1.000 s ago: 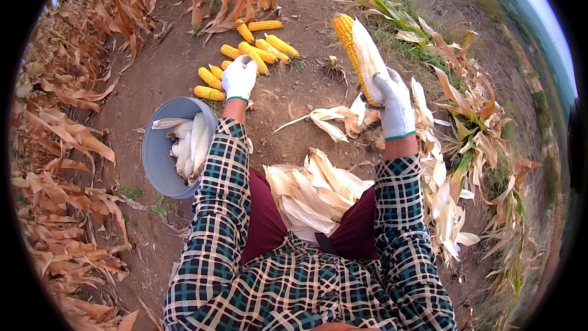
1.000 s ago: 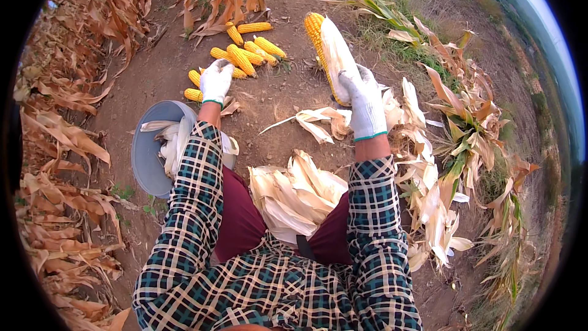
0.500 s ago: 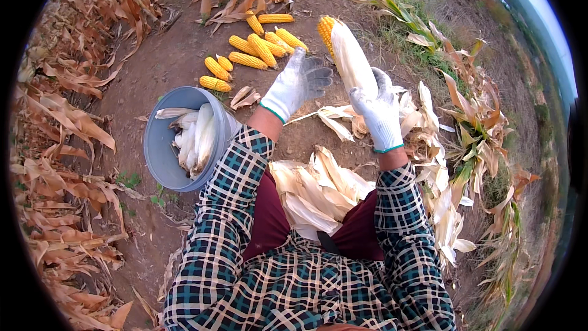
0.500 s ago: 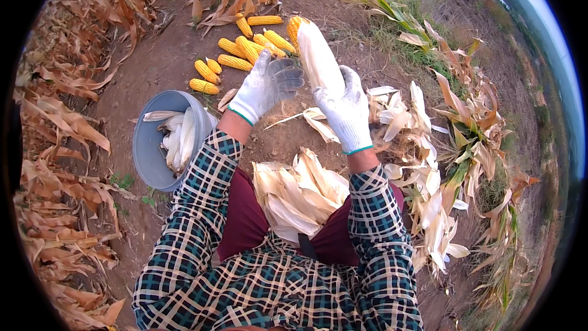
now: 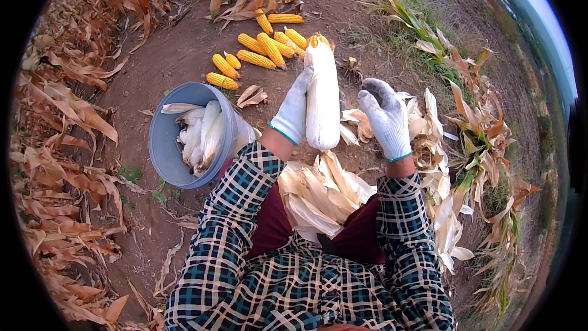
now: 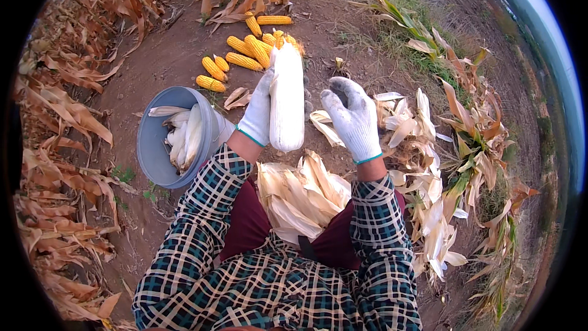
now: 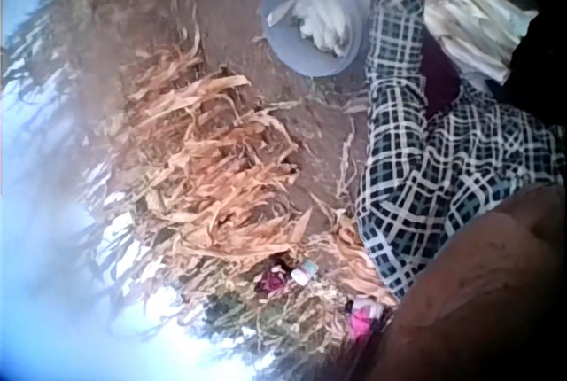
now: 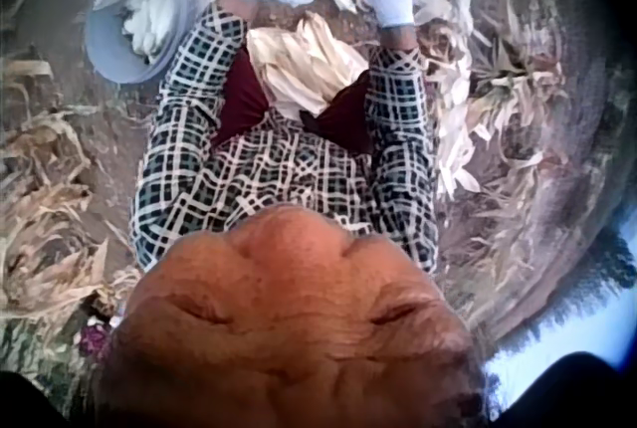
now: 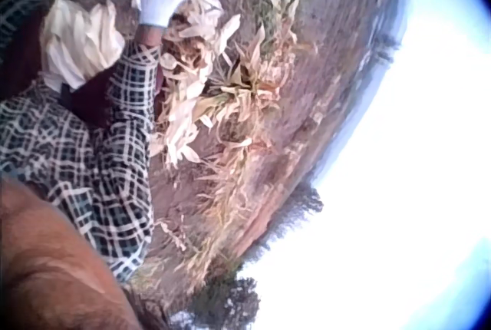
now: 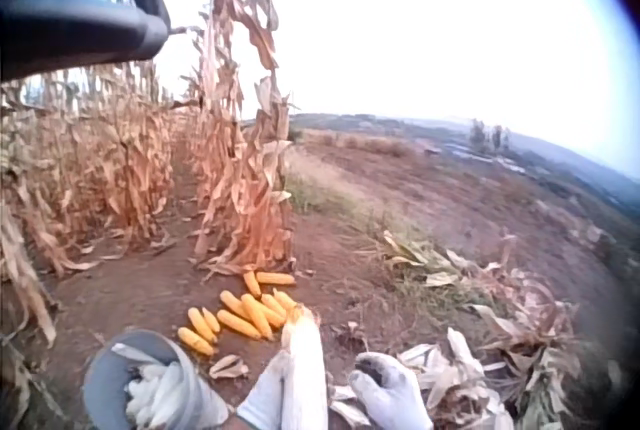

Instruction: The person sits on the ground in a cornfield and shucks corn cobs by hand. They remove the husks, place the shucked cobs on the ground, and discard the husks into a nearby bucket.

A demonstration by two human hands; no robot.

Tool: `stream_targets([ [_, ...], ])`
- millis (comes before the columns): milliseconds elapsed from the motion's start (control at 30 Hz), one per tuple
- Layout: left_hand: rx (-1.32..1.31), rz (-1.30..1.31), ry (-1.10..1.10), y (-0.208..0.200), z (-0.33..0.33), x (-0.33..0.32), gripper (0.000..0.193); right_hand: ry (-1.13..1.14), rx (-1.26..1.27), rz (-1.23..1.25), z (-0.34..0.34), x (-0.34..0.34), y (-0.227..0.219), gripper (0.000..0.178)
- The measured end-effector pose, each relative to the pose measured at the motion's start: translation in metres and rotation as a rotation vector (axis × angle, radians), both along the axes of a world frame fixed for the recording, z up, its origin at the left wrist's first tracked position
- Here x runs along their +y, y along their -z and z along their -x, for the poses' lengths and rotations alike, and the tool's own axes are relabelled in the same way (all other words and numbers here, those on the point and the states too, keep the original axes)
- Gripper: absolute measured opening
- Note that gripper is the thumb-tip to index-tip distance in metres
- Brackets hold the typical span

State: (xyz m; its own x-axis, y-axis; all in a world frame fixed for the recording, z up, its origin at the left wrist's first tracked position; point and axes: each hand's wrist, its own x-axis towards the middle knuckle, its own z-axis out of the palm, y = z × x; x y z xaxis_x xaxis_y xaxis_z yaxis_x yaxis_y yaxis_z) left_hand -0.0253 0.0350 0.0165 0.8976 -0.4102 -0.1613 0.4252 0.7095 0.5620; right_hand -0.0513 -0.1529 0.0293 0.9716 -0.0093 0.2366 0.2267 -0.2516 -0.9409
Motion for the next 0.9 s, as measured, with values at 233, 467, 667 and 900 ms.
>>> stream_targets([
  [233,-0.190,-0.415,0.005,0.010,0.013,-0.017,0.058,0.078,-0.099,0.164,0.000,0.011,0.000,0.031],
  [467,-0.345,-0.545,-0.127,0.015,0.015,-0.027,0.047,0.131,0.040,0.094,-0.005,0.007,0.009,0.023],
  [667,-0.069,-0.254,-0.291,0.017,0.001,-0.013,0.046,0.203,0.122,-0.356,0.001,0.005,-0.006,0.016],
  [900,0.127,0.076,-0.633,0.003,-0.023,0.014,0.052,0.365,-0.086,-0.669,0.008,-0.010,-0.019,0.010],
])
